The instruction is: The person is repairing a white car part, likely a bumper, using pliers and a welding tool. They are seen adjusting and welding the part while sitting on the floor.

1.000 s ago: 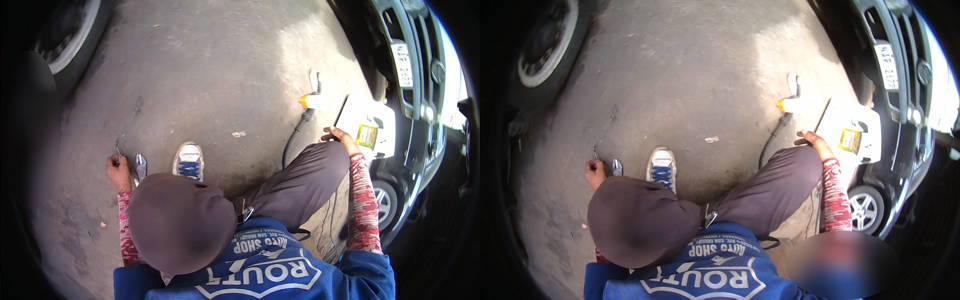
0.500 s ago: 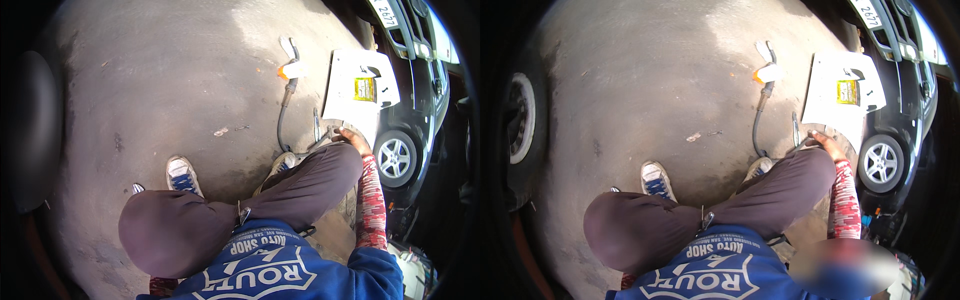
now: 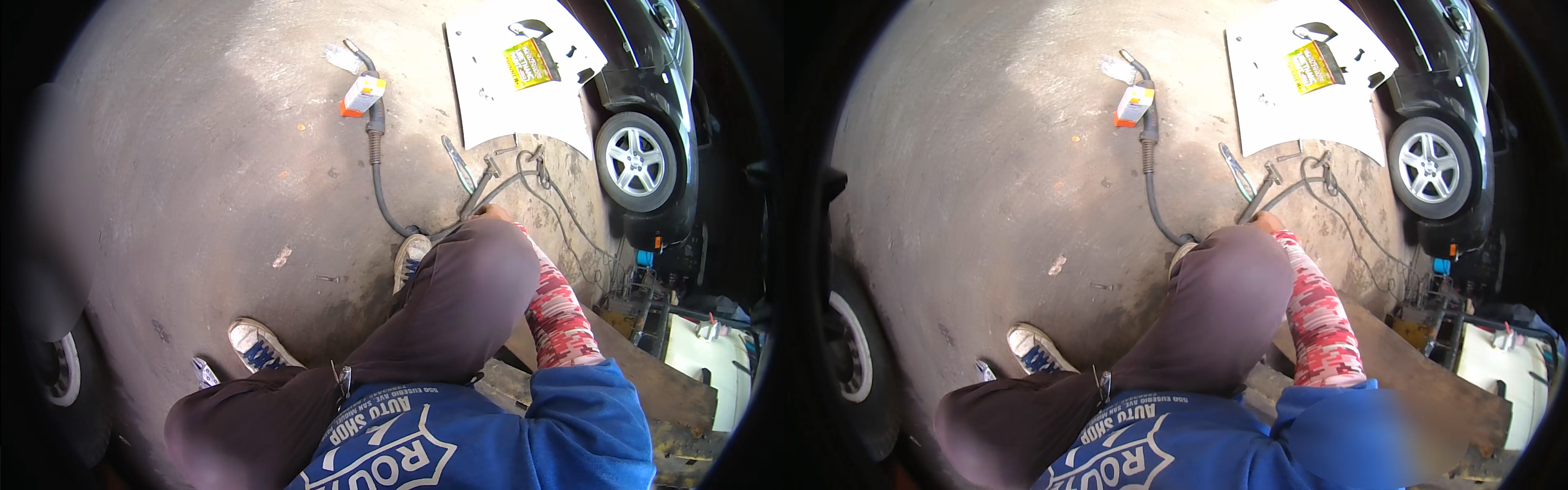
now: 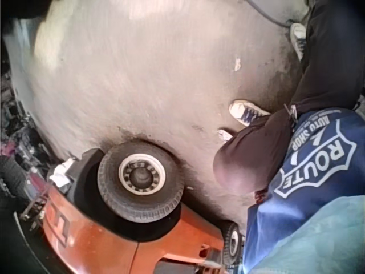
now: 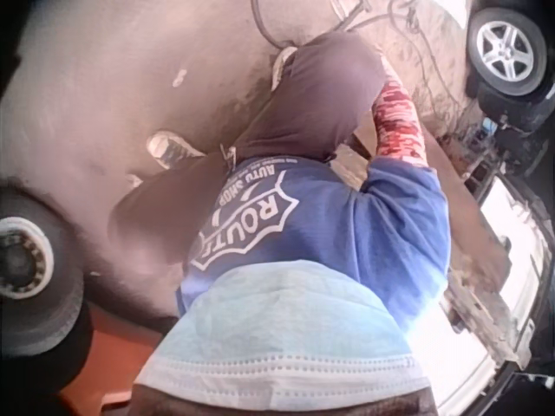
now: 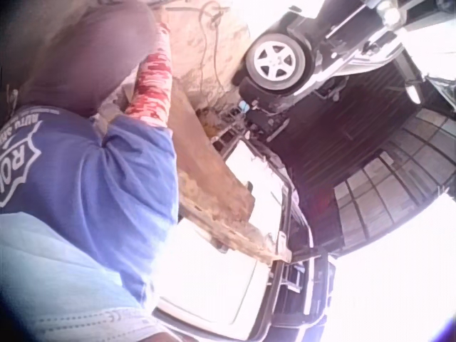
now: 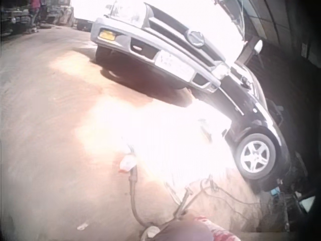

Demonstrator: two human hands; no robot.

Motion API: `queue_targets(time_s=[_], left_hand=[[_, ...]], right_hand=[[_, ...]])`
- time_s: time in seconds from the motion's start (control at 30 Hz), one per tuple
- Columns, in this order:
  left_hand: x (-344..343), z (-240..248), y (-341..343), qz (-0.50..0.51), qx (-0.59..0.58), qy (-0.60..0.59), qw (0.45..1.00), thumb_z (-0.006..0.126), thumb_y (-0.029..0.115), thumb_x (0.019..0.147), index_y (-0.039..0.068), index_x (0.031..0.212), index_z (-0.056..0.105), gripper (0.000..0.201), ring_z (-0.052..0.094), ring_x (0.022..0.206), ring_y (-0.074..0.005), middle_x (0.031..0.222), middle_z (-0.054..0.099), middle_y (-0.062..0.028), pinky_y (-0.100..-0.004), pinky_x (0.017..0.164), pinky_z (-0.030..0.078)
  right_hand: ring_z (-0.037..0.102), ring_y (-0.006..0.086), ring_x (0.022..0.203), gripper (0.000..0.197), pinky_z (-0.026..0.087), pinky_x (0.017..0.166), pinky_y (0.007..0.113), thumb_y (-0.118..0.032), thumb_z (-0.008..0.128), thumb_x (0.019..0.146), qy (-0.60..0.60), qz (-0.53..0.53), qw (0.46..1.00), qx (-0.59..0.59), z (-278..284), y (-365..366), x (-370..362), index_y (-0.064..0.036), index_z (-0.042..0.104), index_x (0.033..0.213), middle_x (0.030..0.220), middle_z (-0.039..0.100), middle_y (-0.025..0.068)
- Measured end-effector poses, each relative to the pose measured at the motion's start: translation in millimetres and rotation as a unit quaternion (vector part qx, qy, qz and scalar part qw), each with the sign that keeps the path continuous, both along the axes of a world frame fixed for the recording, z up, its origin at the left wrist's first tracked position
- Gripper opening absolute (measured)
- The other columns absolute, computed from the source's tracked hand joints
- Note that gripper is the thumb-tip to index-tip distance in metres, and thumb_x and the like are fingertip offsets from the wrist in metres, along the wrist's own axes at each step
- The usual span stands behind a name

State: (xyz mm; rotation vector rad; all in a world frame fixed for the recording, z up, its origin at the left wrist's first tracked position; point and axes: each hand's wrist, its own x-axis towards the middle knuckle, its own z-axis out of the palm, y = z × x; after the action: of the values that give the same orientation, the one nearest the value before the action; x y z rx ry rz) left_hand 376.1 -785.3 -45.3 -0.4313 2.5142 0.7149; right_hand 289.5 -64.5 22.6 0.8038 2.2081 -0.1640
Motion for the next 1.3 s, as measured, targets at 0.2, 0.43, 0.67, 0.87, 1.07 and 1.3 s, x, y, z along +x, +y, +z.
queue_targets(time_s=[0.2,0.43,0.67,0.87,1.07,1.3], left_hand=[[-40,47,-21,-0.087,-0.091,-0.125,0.984,0.077,0.011,0.075,-0.001,0.098,0.062,0.031,0.064,0.078,-0.0372,0.091,0.067,-0.0208,-0.045,0.073,0.053],[-215,88,26,-0.361,-0.196,0.0,0.912,0.074,0.011,0.066,-0.004,0.095,0.061,0.035,0.065,0.088,-0.0498,0.092,0.067,-0.0286,-0.0527,0.079,0.053],[-250,89,86,-0.387,-0.299,0.081,0.868,0.078,0.031,0.089,0.011,0.144,0.055,0.062,0.057,0.127,-0.0383,0.137,0.061,-0.0134,-0.0532,0.104,0.048],[-183,17,204,-0.251,-0.113,-0.096,0.957,0.074,0.022,0.093,0.004,0.103,0.071,0.021,0.075,0.091,-0.0337,0.101,0.076,-0.0182,-0.0437,0.084,0.059],[-102,-9,265,-0.283,-0.151,-0.233,0.918,0.079,0.032,0.089,0.004,0.11,0.072,0.035,0.074,0.099,-0.0369,0.104,0.075,-0.0208,-0.0456,0.09,0.059],[-170,53,309,-0.114,0.282,-0.035,0.952,0.083,0.045,0.09,0.003,0.14,0.062,0.068,0.065,0.127,-0.0295,0.138,0.065,-0.0212,-0.0437,0.106,0.052]], right_hand=[[0.068,0.0419,0.118,0.059,0.053,0.103,0.047,-0.042,0.078,0.088,0.124,-0.063,0.99,0.031,-64,37,-29,0.0047,0.07,0.123,0.125,0.07,0.0293],[0.061,0.0424,0.129,0.068,0.05,0.109,0.05,-0.046,0.079,0.088,0.218,-0.091,0.967,0.096,-124,75,-52,0.0,0.061,0.134,0.137,0.063,0.0261],[0.062,0.0397,0.126,0.064,0.052,0.101,0.056,-0.048,0.085,0.082,0.18,0.007,0.967,0.18,-153,88,-60,-0.008,0.065,0.128,0.134,0.064,0.0178],[0.068,0.0445,0.115,0.057,0.052,0.099,0.051,-0.043,0.078,0.082,0.179,0.036,0.979,0.095,-155,117,-77,-0.0019,0.068,0.12,0.119,0.073,0.0246],[0.069,0.0382,0.086,0.027,0.053,0.078,0.045,-0.027,0.07,0.09,0.398,0.088,0.911,-0.062,-122,76,-73,-0.0017,0.067,0.1,0.089,0.073,0.0186],[0.057,0.0073,0.08,0.018,0.046,0.072,0.024,-0.025,0.071,0.102,0.305,0.047,0.755,-0.579,-26,-67,-61,-0.0068,0.071,0.101,0.084,0.062,-0.0037]])
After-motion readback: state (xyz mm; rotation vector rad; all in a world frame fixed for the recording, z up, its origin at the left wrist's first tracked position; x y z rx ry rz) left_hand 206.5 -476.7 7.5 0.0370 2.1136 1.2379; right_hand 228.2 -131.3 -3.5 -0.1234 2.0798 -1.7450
